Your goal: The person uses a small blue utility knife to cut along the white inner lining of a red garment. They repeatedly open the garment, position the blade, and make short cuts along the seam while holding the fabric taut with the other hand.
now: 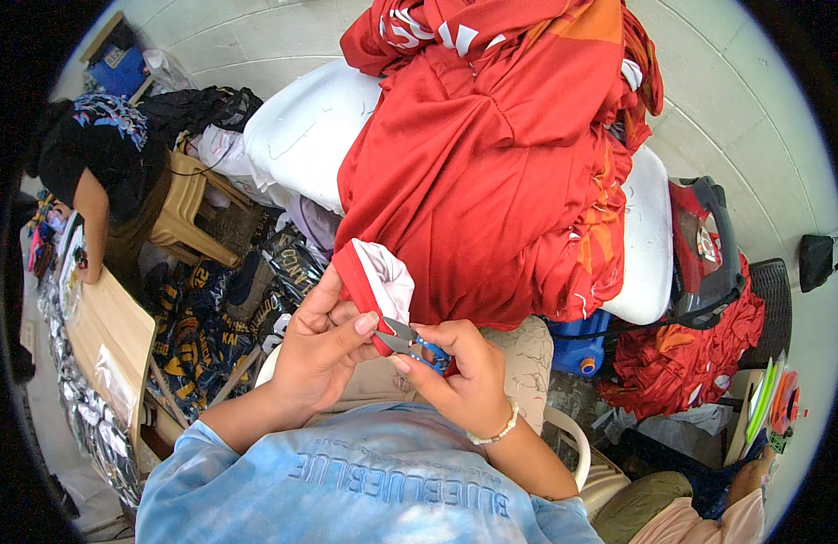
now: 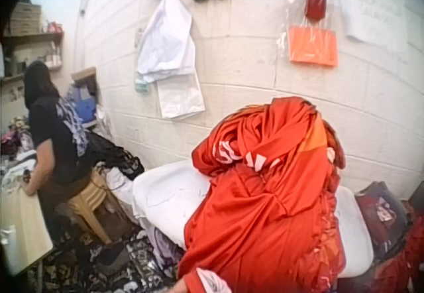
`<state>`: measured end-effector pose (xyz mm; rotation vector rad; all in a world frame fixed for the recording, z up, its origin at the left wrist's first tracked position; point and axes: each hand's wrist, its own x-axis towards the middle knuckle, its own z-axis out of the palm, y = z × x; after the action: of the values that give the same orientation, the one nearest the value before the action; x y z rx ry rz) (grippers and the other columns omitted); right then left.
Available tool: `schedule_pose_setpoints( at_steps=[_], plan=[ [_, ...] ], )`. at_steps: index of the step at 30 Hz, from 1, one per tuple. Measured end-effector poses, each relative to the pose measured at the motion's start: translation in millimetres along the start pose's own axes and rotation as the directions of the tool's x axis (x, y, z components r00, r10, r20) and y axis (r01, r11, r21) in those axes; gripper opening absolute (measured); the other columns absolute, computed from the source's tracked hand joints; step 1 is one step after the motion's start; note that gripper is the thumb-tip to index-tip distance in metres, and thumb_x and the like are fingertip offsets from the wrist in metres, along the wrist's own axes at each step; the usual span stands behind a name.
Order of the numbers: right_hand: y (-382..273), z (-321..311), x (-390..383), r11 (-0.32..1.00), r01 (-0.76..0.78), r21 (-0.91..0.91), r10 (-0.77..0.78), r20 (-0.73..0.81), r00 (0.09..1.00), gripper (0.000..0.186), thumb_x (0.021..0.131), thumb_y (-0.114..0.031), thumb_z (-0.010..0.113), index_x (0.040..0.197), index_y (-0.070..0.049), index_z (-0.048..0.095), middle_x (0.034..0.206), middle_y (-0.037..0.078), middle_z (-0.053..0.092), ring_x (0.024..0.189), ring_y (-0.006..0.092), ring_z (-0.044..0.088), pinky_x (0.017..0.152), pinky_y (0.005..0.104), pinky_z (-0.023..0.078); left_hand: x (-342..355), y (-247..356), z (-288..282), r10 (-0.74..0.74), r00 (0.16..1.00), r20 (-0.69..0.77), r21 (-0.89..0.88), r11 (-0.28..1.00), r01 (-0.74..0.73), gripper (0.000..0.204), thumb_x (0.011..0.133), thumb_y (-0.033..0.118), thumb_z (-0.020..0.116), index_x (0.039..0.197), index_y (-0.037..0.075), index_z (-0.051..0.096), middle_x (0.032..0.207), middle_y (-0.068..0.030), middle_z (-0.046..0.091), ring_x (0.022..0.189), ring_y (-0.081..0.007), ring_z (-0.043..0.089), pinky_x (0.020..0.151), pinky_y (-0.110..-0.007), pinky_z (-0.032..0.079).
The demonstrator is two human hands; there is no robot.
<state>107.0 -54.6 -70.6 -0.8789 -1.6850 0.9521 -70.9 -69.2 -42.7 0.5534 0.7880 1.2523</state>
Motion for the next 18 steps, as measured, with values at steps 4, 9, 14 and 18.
schedule_pose_setpoints(
  at_steps=[4, 9, 14, 18],
  plan=[
    [4.1, 0.8, -1.7, 1.000, -0.018, 0.007, 0.018, -0.007, 1.000, 0.026, 0.077, -0.013, 0.078, 0.094, 0.000, 0.063, 0.074, 0.005, 0.062, 0.061, 0.0088, 0.056, 0.056, 0.0221, 0.045, -0.4, -1.1, -1.5, 0.005, 1.000, 0.002, -0.007, 1.000, -0.005, 0.062, 0.090, 0.001, 0.058, 0.144, 0.013, 0.030, 0.111, -0.0053, 0.064, 0.094, -0.0086, 0.062, 0.076, -0.024, 0.053],
    [3.2, 2.7, -0.7, 0.996, -0.063, 0.064, 0.063, 0.001, 0.998, 0.026, 0.078, -0.010, 0.076, 0.096, -0.001, 0.060, 0.074, 0.002, 0.060, 0.061, 0.0063, 0.054, 0.055, 0.0209, 0.042, 0.0, -0.6, -5.1, 0.005, 0.999, 0.034, 0.041, 0.999, -0.006, 0.062, 0.090, -0.001, 0.053, 0.145, 0.014, 0.027, 0.125, -0.0085, 0.055, 0.107, -0.0149, 0.059, 0.084, -0.029, 0.054],
    [-1.8, 5.1, -2.8, 0.884, -0.241, 0.400, 0.235, 0.065, 0.970, 0.027, 0.078, -0.004, 0.074, 0.097, -0.002, 0.054, 0.073, -0.003, 0.056, 0.063, 0.0021, 0.047, 0.056, 0.0191, 0.038, -0.1, -5.2, -2.0, 0.084, 0.996, 0.036, -0.005, 0.996, -0.083, 0.064, 0.090, -0.001, 0.057, 0.145, 0.009, 0.028, 0.109, -0.0063, 0.064, 0.096, -0.0100, 0.061, 0.081, -0.026, 0.051],
    [3.9, 7.1, -4.7, 0.953, -0.231, 0.197, 0.215, 0.098, 0.972, 0.026, 0.078, -0.001, 0.072, 0.095, -0.003, 0.053, 0.075, -0.003, 0.055, 0.065, 0.0014, 0.044, 0.057, 0.0182, 0.036, 2.3, -5.3, -3.2, 0.081, 0.994, 0.071, -0.037, 0.996, -0.078, 0.064, 0.090, -0.003, 0.056, 0.145, 0.008, 0.027, 0.113, -0.0076, 0.063, 0.101, -0.0116, 0.059, 0.086, -0.028, 0.049]
  ],
)
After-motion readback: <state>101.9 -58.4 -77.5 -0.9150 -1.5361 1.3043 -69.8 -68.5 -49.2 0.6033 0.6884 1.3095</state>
